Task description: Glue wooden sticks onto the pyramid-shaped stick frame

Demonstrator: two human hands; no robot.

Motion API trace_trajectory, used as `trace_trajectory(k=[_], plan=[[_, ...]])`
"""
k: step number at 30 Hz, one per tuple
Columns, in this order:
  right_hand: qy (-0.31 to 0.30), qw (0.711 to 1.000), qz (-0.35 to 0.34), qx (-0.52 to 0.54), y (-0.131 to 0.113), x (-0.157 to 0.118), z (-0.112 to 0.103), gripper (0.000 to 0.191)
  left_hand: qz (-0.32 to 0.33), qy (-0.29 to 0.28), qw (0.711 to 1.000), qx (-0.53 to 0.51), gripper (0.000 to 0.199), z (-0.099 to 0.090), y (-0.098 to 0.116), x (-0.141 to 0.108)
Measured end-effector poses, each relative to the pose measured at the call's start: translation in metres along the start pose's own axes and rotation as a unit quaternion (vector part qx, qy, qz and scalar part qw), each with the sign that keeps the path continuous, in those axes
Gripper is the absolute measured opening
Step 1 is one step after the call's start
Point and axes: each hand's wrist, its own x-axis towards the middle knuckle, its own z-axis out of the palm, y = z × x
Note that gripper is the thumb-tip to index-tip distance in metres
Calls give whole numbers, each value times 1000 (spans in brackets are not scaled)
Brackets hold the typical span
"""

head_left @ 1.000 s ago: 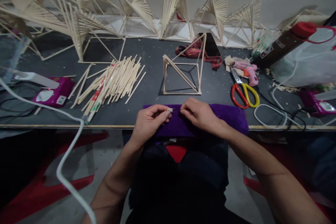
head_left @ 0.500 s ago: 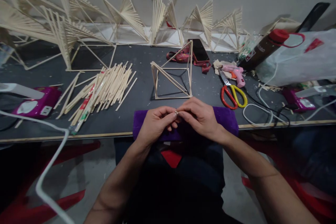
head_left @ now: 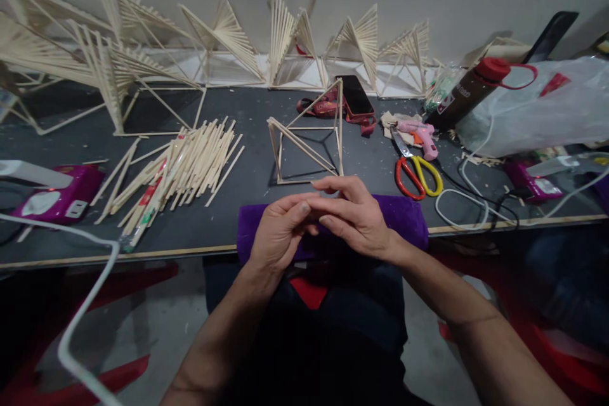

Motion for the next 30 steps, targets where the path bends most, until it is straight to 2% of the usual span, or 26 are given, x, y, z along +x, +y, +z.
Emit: trace_trajectory(k=[3,5,7,8,10,12,14,16,18,20,21,22,25,26,28,30], plan=[[-26,993,50,102,-3,-1,-4,28,25,-16,999,35,20,-3,3,-4],[-35,981,97,165,-4,-2,-7,40,17,-46,996,72,17,-4,6,-12],[-84,963,130,220,-6,-1,-10,58,-5,-88,988,128,14,-4,11,-25],[-125,954,131,238,-7,-1,-12,59,-11,-104,983,152,12,-3,15,-31],[-198,944,107,240,-8,-1,-19,37,14,-105,981,160,11,-2,23,-44],[-213,950,91,209,-4,-4,-32,19,81,-77,986,123,10,-6,33,-51],[-169,965,117,163,7,-10,-51,19,148,-36,984,91,9,-17,45,-53],[-79,975,184,99,25,-19,-74,17,196,14,977,82,8,-31,55,-50],[58,960,272,27,42,-27,-94,16,221,60,970,82,8,-42,61,-47],[156,937,314,-6,48,-29,-105,17,231,63,967,88,7,-41,61,-46],[165,936,311,-7,46,-28,-104,18,224,44,969,100,6,-37,58,-46],[144,946,290,-1,40,-26,-100,18,213,14,970,115,7,-30,53,-46],[3,988,156,20,9,-15,-72,13,132,-74,971,183,8,-2,32,-44],[-11,995,100,14,-1,-11,-61,17,109,-87,971,193,8,7,25,-42],[-5,999,13,-40,-14,-5,-42,26,93,-79,978,171,13,17,11,-37],[16,993,-38,-111,-18,-3,-30,31,98,-67,986,117,21,21,2,-31]])
